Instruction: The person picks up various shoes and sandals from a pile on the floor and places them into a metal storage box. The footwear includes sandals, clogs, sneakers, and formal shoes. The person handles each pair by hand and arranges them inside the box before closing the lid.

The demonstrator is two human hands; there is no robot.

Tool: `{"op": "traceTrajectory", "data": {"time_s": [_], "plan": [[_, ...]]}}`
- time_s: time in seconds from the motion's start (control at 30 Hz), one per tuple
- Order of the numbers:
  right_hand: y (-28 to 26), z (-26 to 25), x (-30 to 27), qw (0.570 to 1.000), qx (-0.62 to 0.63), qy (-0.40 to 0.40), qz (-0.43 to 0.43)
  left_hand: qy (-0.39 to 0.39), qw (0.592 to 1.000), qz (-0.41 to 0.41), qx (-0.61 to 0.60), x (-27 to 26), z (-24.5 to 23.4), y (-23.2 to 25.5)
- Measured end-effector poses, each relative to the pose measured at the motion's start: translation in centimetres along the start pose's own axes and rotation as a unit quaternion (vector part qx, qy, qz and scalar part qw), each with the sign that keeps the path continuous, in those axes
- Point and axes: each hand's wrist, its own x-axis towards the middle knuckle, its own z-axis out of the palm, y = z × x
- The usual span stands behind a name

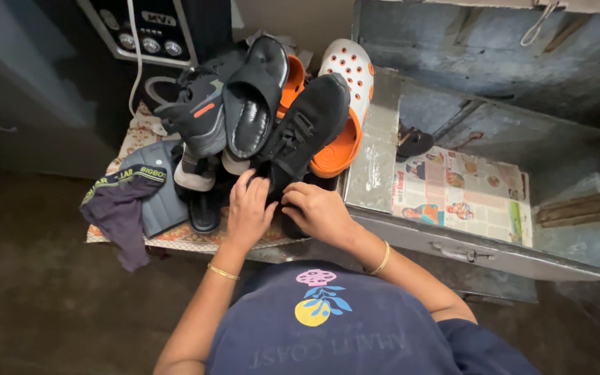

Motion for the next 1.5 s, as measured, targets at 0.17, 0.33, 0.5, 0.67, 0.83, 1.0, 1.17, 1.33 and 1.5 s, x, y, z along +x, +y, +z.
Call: {"op": "traceTrajectory", "data": {"time_s": [0.17,0.33,0.5,0.67,0.83,1.0,1.17,1.33,1.5], "plan": [[1.2,0.0,-0.4,0.998,-0.031,0.017,0.058,-0.013,0.998,0.043,0.038,0.8,-0.7,-0.4],[3.2,-0.5,-0.8,0.991,-0.051,0.021,0.119,-0.021,0.991,0.093,0.097,1.9,0.7,0.5],[4.4,-1.0,-0.9,0.978,-0.038,-0.009,0.206,0.1,0.984,0.13,0.071,-2.0,-1.2,2.3],[2.2,0.0,0.1,0.999,0.022,0.038,0.026,0.166,0.977,-0.011,0.135,-6.9,-5.5,2.1],[-0.7,2.3,2.9,0.993,0.055,0.006,-0.108,0.166,0.927,-0.195,0.275,-8.3,-9.2,-3.0],[-0.8,4.8,3.2,0.986,0.072,-0.036,-0.147,0.043,0.926,-0.27,0.259,-9.4,-7.6,-13.2],[-0.6,5.0,2.8,0.991,0.063,-0.039,-0.114,-0.144,0.923,-0.28,0.223,-11.2,-2.8,-21.0],[0.9,3.6,2.7,0.997,0.053,-0.024,-0.049,-0.181,0.9,-0.29,0.269,-10.7,-2.3,-19.6],[3.0,3.4,3.1,0.992,0.078,0.014,0.095,0.082,0.966,-0.198,0.147,-3.3,-5.8,-11.8]]}}
